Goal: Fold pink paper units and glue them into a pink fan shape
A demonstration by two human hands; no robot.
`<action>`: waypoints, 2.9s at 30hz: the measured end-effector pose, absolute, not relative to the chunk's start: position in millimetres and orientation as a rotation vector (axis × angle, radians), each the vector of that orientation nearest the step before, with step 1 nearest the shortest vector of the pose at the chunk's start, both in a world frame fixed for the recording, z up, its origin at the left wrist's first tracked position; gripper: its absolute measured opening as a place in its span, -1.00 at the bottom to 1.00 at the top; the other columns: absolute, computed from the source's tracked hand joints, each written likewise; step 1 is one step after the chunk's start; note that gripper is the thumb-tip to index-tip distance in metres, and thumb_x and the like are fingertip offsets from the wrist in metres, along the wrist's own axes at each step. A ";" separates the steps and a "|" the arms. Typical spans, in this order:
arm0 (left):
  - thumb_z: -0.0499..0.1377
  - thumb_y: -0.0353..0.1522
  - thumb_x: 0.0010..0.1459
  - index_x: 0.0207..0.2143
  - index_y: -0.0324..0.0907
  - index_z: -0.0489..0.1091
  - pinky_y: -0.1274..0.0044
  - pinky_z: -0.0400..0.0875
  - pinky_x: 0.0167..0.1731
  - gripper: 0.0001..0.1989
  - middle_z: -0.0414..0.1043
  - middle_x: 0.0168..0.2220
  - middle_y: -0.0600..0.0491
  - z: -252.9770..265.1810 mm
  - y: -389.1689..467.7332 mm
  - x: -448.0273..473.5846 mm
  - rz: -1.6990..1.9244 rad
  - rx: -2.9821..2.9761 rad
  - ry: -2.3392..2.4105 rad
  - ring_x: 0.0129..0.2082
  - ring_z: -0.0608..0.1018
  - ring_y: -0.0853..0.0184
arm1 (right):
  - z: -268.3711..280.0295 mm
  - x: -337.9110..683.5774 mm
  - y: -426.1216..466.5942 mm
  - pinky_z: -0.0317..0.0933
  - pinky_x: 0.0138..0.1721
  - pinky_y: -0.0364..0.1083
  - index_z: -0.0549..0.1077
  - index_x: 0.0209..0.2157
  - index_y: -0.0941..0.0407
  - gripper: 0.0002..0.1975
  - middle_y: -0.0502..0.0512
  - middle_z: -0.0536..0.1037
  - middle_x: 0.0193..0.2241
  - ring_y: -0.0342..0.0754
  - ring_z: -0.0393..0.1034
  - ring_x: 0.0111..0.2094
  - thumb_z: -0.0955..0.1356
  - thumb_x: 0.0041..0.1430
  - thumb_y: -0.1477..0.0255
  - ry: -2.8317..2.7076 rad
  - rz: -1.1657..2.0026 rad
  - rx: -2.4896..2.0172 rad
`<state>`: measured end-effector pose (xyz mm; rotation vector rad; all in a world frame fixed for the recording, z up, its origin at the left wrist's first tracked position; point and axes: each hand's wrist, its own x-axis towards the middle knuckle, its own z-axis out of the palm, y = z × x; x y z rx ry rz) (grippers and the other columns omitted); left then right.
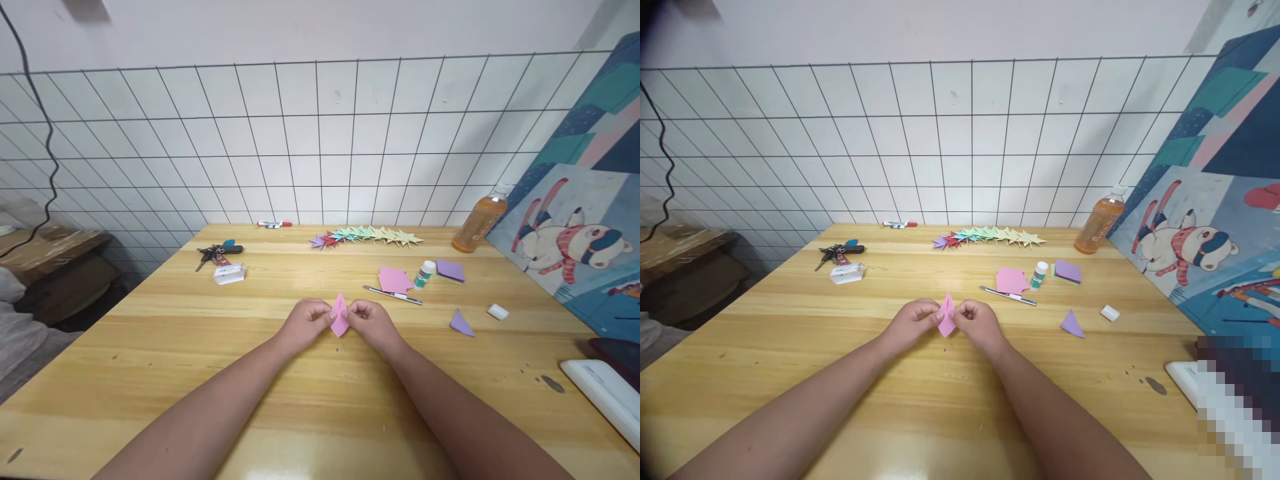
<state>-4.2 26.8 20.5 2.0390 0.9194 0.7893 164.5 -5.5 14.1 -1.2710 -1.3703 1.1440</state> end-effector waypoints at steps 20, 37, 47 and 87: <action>0.14 -0.21 0.00 -0.45 -0.23 0.47 0.56 0.28 -0.35 -0.74 0.48 -0.43 0.02 14.6 26.3 -5.0 0.777 1.873 0.974 -0.40 0.47 0.32 | 14.4 168.0 -4.8 0.13 -0.42 -0.18 0.40 -0.58 0.19 -0.77 -0.02 0.44 -0.57 -0.19 0.26 -0.52 0.38 -0.13 0.29 -1.324 1.277 -1.249; 0.14 -0.26 0.00 -0.47 -0.24 0.39 0.57 0.29 -0.40 -0.79 0.39 -0.52 0.06 20.1 24.7 -4.0 0.965 1.729 1.012 -0.48 0.40 0.39 | 10.7 163.2 -9.1 0.04 -0.56 -0.22 0.42 -0.63 0.17 -0.79 -0.06 0.36 -0.68 -0.22 0.15 -0.61 0.38 -0.14 0.32 -1.586 1.194 -1.337; 0.09 -0.21 0.03 -0.57 -0.23 0.31 0.60 0.23 -0.51 -0.73 0.30 -0.61 0.12 15.2 24.7 -0.6 0.986 1.658 1.076 -0.56 0.34 0.42 | 15.4 161.4 -10.8 -0.02 -0.58 -0.22 0.40 -0.65 0.17 -0.79 -0.09 0.32 -0.70 -0.23 0.10 -0.64 0.36 -0.12 0.31 -1.584 1.195 -1.343; -0.03 -0.27 0.13 -0.52 -0.19 0.21 0.62 0.15 -0.55 -0.77 0.21 -0.59 0.16 15.4 20.0 8.0 1.234 1.728 1.257 -0.58 0.29 0.44 | 16.4 149.6 -7.3 -0.07 -0.59 -0.21 0.32 -0.67 0.18 -0.77 -0.08 0.23 -0.69 -0.24 0.03 -0.63 0.32 -0.08 0.33 -1.464 1.132 -1.357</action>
